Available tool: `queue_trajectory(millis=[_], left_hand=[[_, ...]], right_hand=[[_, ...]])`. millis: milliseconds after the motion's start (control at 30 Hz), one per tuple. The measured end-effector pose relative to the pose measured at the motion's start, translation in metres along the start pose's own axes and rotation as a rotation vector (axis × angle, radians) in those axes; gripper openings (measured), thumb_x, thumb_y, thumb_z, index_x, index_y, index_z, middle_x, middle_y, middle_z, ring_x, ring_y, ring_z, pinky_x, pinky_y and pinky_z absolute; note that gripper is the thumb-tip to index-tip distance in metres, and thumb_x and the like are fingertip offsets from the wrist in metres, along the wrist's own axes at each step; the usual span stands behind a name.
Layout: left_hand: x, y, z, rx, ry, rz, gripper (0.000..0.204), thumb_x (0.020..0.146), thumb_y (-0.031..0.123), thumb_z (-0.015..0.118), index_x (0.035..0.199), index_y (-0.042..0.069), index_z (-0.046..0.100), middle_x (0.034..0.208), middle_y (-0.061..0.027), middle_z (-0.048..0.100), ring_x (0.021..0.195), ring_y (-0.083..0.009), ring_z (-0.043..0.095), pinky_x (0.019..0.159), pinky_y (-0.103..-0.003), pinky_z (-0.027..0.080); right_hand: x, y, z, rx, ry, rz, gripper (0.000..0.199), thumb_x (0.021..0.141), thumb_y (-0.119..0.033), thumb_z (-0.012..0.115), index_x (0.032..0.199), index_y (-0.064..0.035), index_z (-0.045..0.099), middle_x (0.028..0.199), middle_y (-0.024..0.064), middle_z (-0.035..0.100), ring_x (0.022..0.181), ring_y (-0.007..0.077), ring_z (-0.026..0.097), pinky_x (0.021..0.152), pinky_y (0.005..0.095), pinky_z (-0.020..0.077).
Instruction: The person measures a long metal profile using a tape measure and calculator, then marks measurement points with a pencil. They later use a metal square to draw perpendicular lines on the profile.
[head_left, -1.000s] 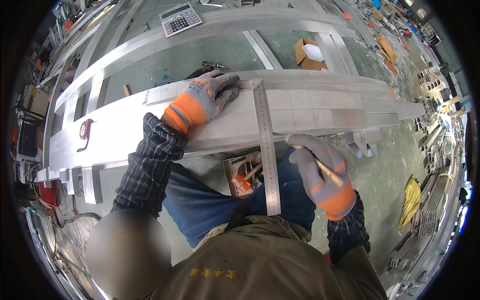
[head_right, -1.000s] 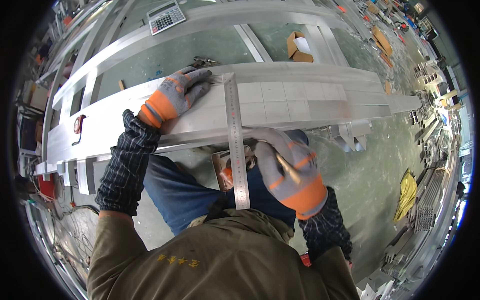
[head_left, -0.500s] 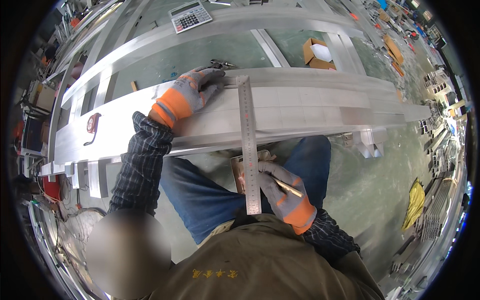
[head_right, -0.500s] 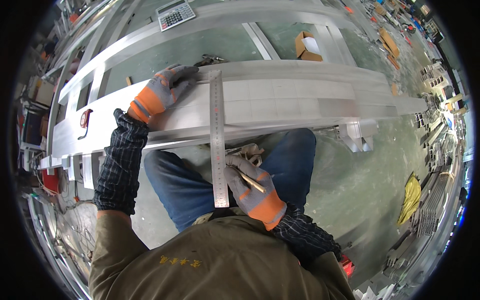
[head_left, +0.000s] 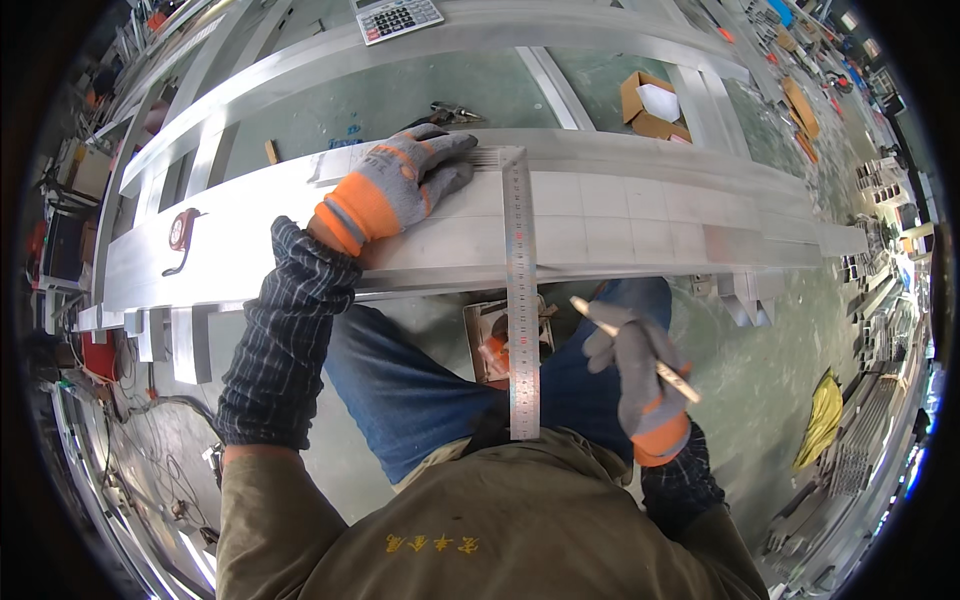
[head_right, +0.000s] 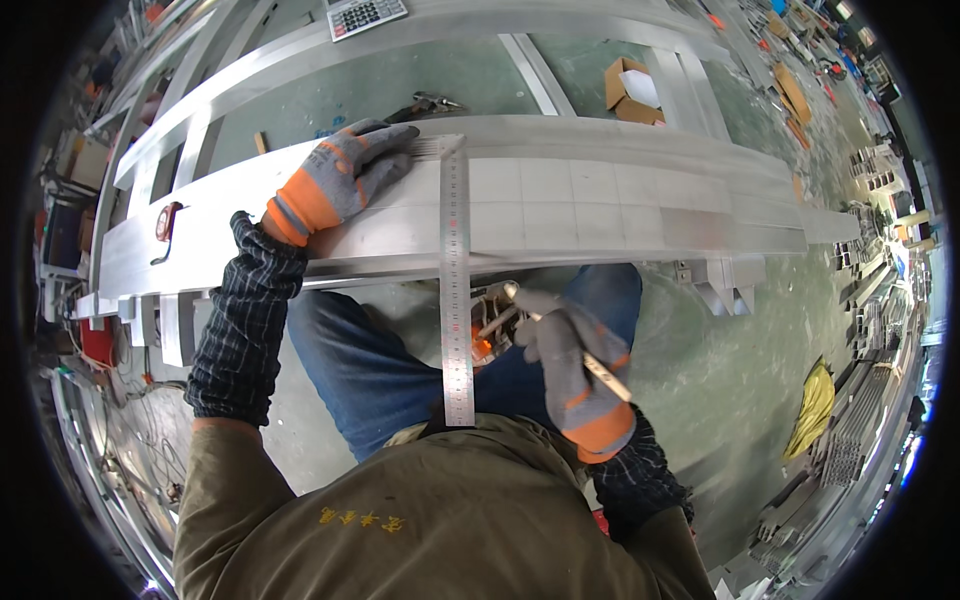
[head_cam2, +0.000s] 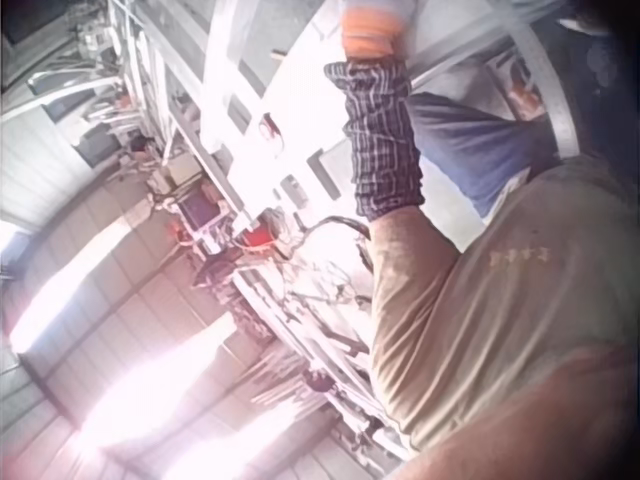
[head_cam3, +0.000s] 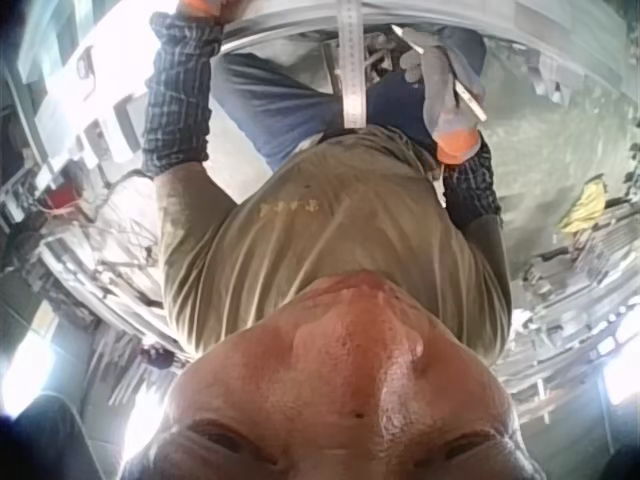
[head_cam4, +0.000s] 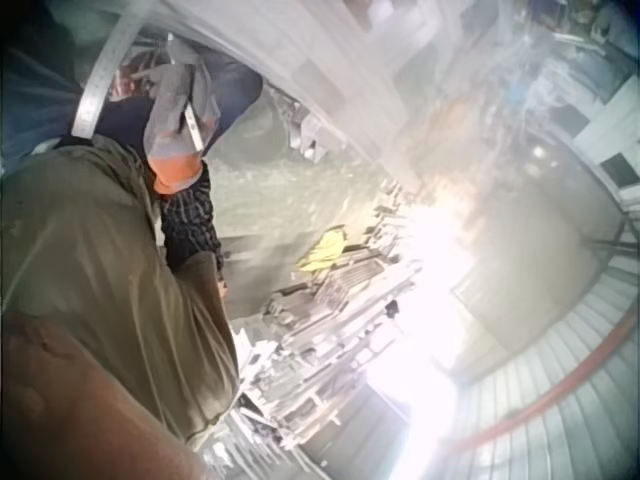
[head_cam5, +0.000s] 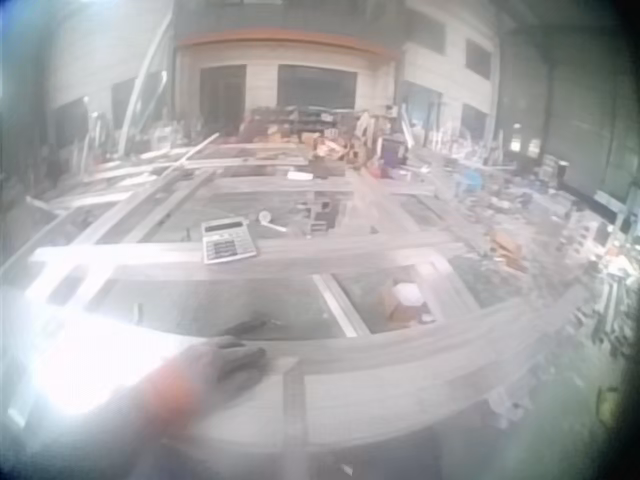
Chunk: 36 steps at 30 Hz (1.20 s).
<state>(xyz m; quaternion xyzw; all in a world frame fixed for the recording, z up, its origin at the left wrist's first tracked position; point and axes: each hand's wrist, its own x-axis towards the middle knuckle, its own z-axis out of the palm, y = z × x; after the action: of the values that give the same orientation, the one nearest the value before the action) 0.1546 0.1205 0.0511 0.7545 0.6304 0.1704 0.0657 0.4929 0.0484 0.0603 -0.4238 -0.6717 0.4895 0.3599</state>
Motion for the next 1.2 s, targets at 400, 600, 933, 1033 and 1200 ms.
queue_trajectory(millis=[400,600,933,1033,1200], left_hand=[[0.003,0.001,-0.002,-0.209,0.017,-0.005,0.039,0.097,0.024,0.068,0.129,0.003,0.065,0.115,-0.0197,0.069,0.099,-0.0341,0.069,0.091,-0.039,0.056],[0.002,-0.004,0.003,-0.181,0.036,0.007,0.039,0.097,0.024,0.068,0.131,0.005,0.065,0.113,-0.0199,0.070,0.099,-0.0338,0.069,0.090,-0.039,0.056],[0.000,0.001,-0.004,-0.117,0.009,0.012,0.043,0.098,0.029,0.066,0.135,0.007,0.062,0.109,-0.0208,0.070,0.097,-0.0352,0.069,0.090,-0.040,0.056],[0.001,-0.001,-0.001,-0.139,0.025,0.024,0.043,0.098,0.028,0.066,0.136,0.007,0.062,0.110,-0.0207,0.070,0.098,-0.0349,0.069,0.090,-0.040,0.056],[0.001,-0.003,0.002,-0.176,0.033,0.008,0.044,0.098,0.028,0.066,0.136,0.007,0.062,0.112,-0.0207,0.070,0.099,-0.0356,0.069,0.091,-0.040,0.057]], right_hand=[[0.091,-0.013,0.021,-0.284,0.023,-0.414,0.020,0.094,0.000,0.059,0.114,0.0011,0.063,0.099,0.0151,0.069,0.084,0.0212,0.067,0.077,0.0319,0.0543],[0.098,-0.016,0.027,-0.318,-0.021,-0.392,0.019,0.093,-0.001,0.061,0.112,0.0000,0.063,0.100,0.0155,0.070,0.083,0.0214,0.068,0.075,0.0319,0.0548],[0.111,-0.001,0.028,-0.575,-0.022,-0.643,0.015,0.093,0.000,0.061,0.108,-0.0001,0.064,0.109,0.0146,0.067,0.088,0.0272,0.069,0.077,0.0337,0.0558],[0.114,-0.004,0.025,-0.789,-0.031,-0.747,0.015,0.093,-0.001,0.061,0.108,-0.0015,0.065,0.111,0.0137,0.067,0.092,0.0282,0.069,0.078,0.0352,0.0559],[0.110,-0.007,0.034,-0.462,-0.047,-0.396,0.018,0.091,-0.001,0.062,0.109,-0.0015,0.065,0.112,0.0120,0.066,0.095,0.0281,0.067,0.080,0.0365,0.0556]])
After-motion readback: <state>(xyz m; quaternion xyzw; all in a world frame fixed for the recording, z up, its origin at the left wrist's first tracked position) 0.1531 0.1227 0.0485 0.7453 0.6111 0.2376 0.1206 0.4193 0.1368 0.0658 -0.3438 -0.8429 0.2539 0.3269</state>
